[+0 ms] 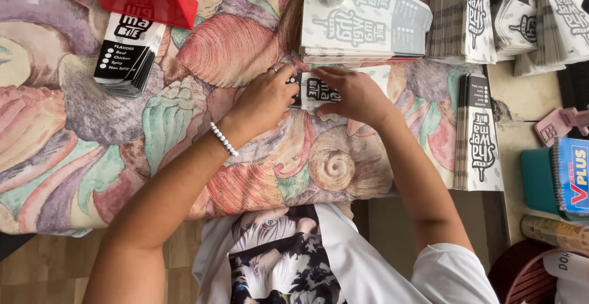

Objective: The person organizes a large stack of printed paper bags by hand, aligning them one by one and eventually gathering the whole pile into a neat stack.

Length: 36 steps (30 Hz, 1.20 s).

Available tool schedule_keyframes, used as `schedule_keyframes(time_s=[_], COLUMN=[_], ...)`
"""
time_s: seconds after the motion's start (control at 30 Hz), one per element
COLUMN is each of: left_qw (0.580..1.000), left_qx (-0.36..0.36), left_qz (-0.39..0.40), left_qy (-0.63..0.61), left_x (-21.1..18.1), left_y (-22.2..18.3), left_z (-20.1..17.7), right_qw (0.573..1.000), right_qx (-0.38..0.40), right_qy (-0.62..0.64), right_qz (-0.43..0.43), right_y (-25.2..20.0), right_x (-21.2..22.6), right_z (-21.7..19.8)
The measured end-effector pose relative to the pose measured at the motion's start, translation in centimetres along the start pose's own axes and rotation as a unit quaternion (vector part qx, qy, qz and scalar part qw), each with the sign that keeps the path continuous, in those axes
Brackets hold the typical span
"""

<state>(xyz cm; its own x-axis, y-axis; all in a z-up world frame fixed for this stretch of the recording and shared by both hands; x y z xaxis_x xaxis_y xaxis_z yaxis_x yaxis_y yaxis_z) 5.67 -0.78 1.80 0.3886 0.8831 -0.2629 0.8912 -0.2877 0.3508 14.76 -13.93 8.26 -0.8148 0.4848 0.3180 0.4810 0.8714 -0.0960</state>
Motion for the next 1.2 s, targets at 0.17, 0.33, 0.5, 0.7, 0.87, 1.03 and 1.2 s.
schedule_keyframes(time_s=[0.17, 0.33, 0.5, 0.7, 0.87, 1.03, 1.2], left_qw=[1.000, 1.000, 0.998, 0.996, 0.995, 0.994, 0.991], left_qx=[0.015, 0.014, 0.044, 0.052, 0.060, 0.096, 0.119], left_qz=[-0.002, -0.011, -0.043, -0.071, -0.066, -0.055, -0.059], left_qy=[-0.011, -0.016, 0.005, -0.026, -0.044, 0.022, 0.012], left_x=[1.6, 1.2, 1.0, 0.2, 0.3, 1.3, 1.6], left_y=[-0.3, 0.4, 0.6, 0.4, 0.7, 1.5, 2.2], left_z=[2.6, 1.3, 1.6, -2.0, -3.5, -3.1, -3.1], right_qw=[0.998, 0.999, 0.999, 0.997, 0.995, 0.994, 0.996], right_qx=[-0.001, 0.010, -0.007, 0.006, 0.021, 0.016, 0.043], right_qy=[-0.054, -0.013, -0.029, -0.080, -0.092, -0.105, -0.080], right_qz=[-0.025, -0.032, -0.028, -0.009, 0.012, 0.015, 0.014], right_y=[0.0, 0.1, -0.1, 0.2, 0.2, 0.7, 1.4], right_x=[-0.4, -0.2, 0.1, -0.3, 0.0, -0.1, -0.5], right_z=[1.3, 0.9, 0.6, 1.6, 1.5, 1.4, 1.4])
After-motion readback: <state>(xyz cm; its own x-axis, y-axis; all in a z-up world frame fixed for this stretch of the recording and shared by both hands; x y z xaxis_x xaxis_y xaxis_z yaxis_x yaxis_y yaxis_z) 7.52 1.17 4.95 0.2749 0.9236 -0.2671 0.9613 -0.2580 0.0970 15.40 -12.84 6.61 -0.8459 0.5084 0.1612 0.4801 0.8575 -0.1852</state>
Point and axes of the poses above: each hand's wrist, its own y-axis towards the middle knuckle, its own z-axis out of the palm, x = y × z, the point moved 6 cm from there along y, towards the middle knuckle, and after that the axes turned 10 degrees about z, right-handed, at the moved point
